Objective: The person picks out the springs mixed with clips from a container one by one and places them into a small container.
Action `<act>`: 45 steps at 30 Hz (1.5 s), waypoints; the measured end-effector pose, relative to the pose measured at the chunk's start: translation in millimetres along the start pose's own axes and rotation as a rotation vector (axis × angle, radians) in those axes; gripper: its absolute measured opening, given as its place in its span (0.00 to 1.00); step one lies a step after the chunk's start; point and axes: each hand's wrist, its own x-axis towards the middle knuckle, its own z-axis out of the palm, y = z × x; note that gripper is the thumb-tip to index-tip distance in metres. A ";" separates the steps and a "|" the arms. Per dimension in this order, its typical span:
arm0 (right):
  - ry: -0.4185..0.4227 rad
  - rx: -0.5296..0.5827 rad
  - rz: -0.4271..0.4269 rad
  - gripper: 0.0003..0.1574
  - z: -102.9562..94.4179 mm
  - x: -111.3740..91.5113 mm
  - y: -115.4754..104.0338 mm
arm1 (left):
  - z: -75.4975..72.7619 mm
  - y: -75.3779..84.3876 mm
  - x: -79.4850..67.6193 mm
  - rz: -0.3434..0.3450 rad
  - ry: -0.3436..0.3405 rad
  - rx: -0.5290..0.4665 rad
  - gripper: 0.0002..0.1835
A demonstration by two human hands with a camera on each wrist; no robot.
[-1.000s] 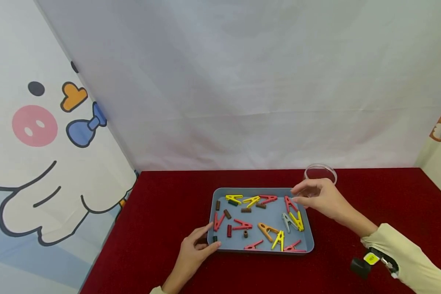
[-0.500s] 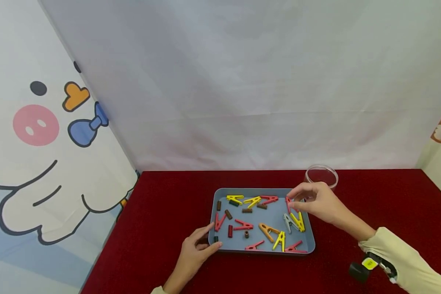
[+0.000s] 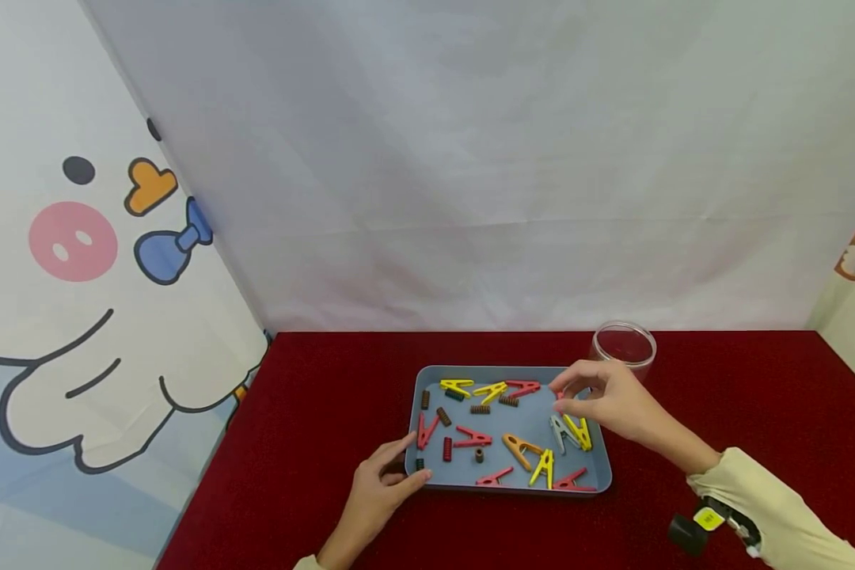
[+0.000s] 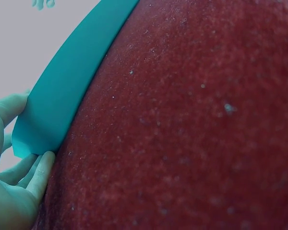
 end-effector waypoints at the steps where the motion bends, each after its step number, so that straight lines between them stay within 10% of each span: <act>1: 0.003 -0.004 -0.001 0.10 0.8 0.0 -0.1 | 0.1 0.0 0.0 0.000 0.000 0.002 0.32; 45: -0.158 -0.112 -0.135 0.12 47.1 9.7 2.4 | -2.6 35.0 -9.5 -0.024 -0.028 0.006 0.32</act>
